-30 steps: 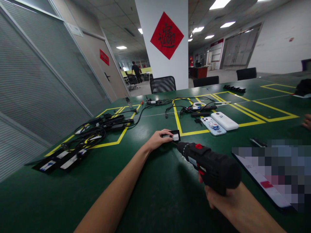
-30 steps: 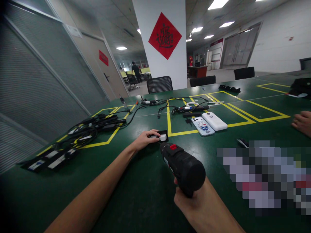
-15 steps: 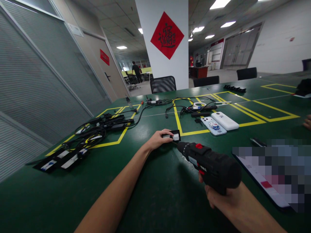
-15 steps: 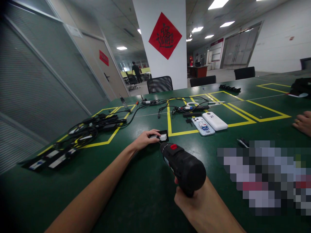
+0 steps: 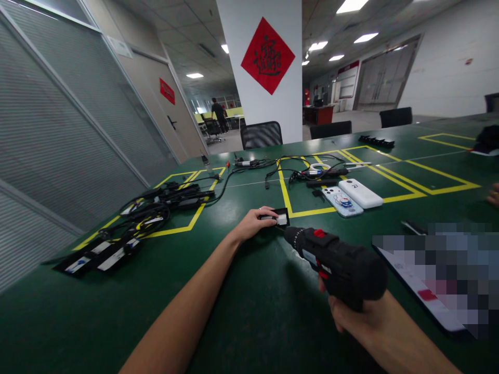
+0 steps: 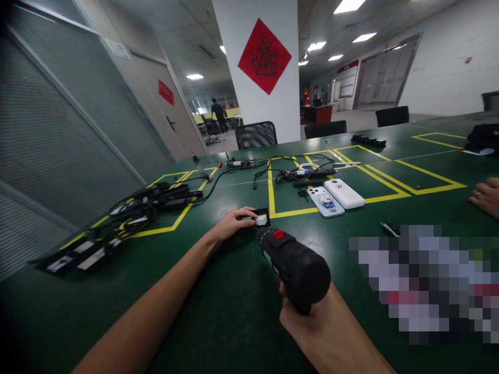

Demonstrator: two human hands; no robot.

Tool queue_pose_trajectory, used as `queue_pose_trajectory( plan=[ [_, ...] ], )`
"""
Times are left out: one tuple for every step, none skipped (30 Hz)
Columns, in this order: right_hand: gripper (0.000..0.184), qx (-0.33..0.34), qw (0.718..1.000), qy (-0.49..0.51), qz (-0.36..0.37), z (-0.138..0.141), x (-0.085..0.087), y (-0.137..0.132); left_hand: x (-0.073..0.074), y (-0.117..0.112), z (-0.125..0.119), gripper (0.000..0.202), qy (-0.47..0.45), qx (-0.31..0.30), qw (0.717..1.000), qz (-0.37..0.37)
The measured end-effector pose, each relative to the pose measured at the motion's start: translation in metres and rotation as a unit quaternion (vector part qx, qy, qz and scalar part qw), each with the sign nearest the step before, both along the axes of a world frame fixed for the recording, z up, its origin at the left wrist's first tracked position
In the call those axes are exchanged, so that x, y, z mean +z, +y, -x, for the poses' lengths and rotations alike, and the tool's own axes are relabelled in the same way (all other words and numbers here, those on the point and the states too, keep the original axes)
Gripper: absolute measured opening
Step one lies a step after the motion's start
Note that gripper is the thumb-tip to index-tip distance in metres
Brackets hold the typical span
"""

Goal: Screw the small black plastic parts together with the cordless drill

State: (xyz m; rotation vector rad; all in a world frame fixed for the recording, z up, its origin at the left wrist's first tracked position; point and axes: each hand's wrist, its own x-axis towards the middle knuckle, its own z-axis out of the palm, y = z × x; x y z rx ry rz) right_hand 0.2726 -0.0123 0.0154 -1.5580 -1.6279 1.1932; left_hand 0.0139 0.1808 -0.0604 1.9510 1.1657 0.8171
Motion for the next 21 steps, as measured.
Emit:
queue_pose_trajectory(
  plan=[
    [0.02, 0.002, 1.0, -0.002, 0.002, -0.0001, 0.0011, 0.0001, -0.0002, 0.0, 0.0001, 0.029, -0.002, -0.001, 1.0, 0.002],
    [0.02, 0.004, 1.0, -0.003, 0.005, -0.0002, 0.0021, 0.0002, -0.0004, 0.0002, 0.0003, 0.028, -0.005, -0.003, 1.0, 0.004],
    [0.021, 0.006, 1.0, 0.0, 0.008, -0.0003, 0.0028, 0.0003, -0.0007, 0.0004, 0.0005, 0.028, -0.009, -0.004, 1.0, 0.006],
    [0.021, 0.005, 1.0, 0.005, 0.01, -0.0004, 0.0034, 0.0004, -0.001, 0.0006, 0.0006, 0.028, -0.012, -0.005, 1.0, 0.007],
    [0.021, 0.005, 1.0, 0.01, 0.012, -0.0004, 0.0037, 0.0005, -0.0011, 0.0008, 0.0007, 0.028, -0.015, -0.005, 1.0, 0.008],
    [0.02, 0.005, 1.0, 0.015, 0.014, -0.0004, 0.0038, 0.0005, -0.0011, 0.0008, 0.0007, 0.028, -0.017, -0.004, 1.0, 0.009],
    [0.02, 0.005, 1.0, 0.019, 0.014, -0.0004, 0.0037, 0.0005, -0.001, 0.0006, 0.0005, 0.028, -0.02, -0.004, 1.0, 0.01],
    [0.019, 0.007, 1.0, 0.021, 0.015, -0.0004, 0.0036, 0.0006, -0.0006, 0.0002, 0.0002, 0.029, -0.022, -0.004, 1.0, 0.012],
    [0.019, 0.008, 1.0, 0.02, 0.016, -0.0005, 0.0032, 0.0006, -0.0002, -0.0003, -0.0001, 0.029, -0.025, -0.005, 1.0, 0.015],
    [0.019, 0.009, 1.0, 0.018, 0.017, -0.0005, 0.0028, 0.0007, 0.0004, -0.0008, -0.0004, 0.03, -0.029, -0.006, 0.999, 0.018],
    [0.02, 0.009, 1.0, 0.015, 0.019, -0.0005, 0.0023, 0.0008, 0.001, -0.0014, -0.0007, 0.031, -0.031, -0.006, 0.999, 0.022],
    [0.02, 0.009, 1.0, 0.013, 0.02, -0.0005, 0.0018, 0.0008, 0.0016, -0.0019, -0.0008, 0.031, -0.034, -0.007, 0.999, 0.026],
    [0.02, 0.008, 1.0, 0.013, 0.02, -0.0004, 0.0012, 0.0009, 0.002, -0.0023, -0.0009, 0.031, -0.036, -0.006, 0.999, 0.029],
    [0.02, 0.006, 1.0, 0.013, 0.019, -0.0003, 0.0007, 0.0008, 0.0024, -0.0025, -0.0009, 0.03, -0.037, -0.006, 0.999, 0.03],
    [0.021, 0.004, 1.0, 0.014, 0.017, -0.0001, 0.0004, 0.0008, 0.0025, -0.0026, -0.0008, 0.03, -0.036, -0.006, 0.999, 0.031],
    [0.021, 0.002, 1.0, 0.015, 0.016, 0.0, 0.0003, 0.0007, 0.0025, -0.0024, -0.0007, 0.029, -0.036, -0.007, 0.999, 0.031],
    [0.021, -0.001, 1.0, 0.016, 0.015, 0.0002, 0.0004, 0.0006, 0.0024, -0.0022, -0.0006, 0.028, -0.036, -0.006, 0.999, 0.03],
    [0.021, -0.003, 1.0, 0.015, 0.015, 0.0002, 0.0007, 0.0005, 0.0021, -0.0019, -0.0005, 0.027, -0.036, -0.004, 0.999, 0.029],
    [0.021, -0.003, 1.0, 0.015, 0.016, 0.0003, 0.0012, 0.0004, 0.0017, -0.0015, -0.0006, 0.026, -0.038, -0.002, 0.999, 0.029],
    [0.021, -0.002, 1.0, 0.016, 0.017, 0.0002, 0.0017, 0.0004, 0.0014, -0.0012, -0.0007, 0.026, -0.04, 0.001, 0.999, 0.029],
    [0.022, -0.002, 1.0, 0.018, 0.019, 0.0001, 0.0024, 0.0003, 0.001, -0.0009, -0.0009, 0.026, -0.042, 0.004, 0.999, 0.029]
  ],
)
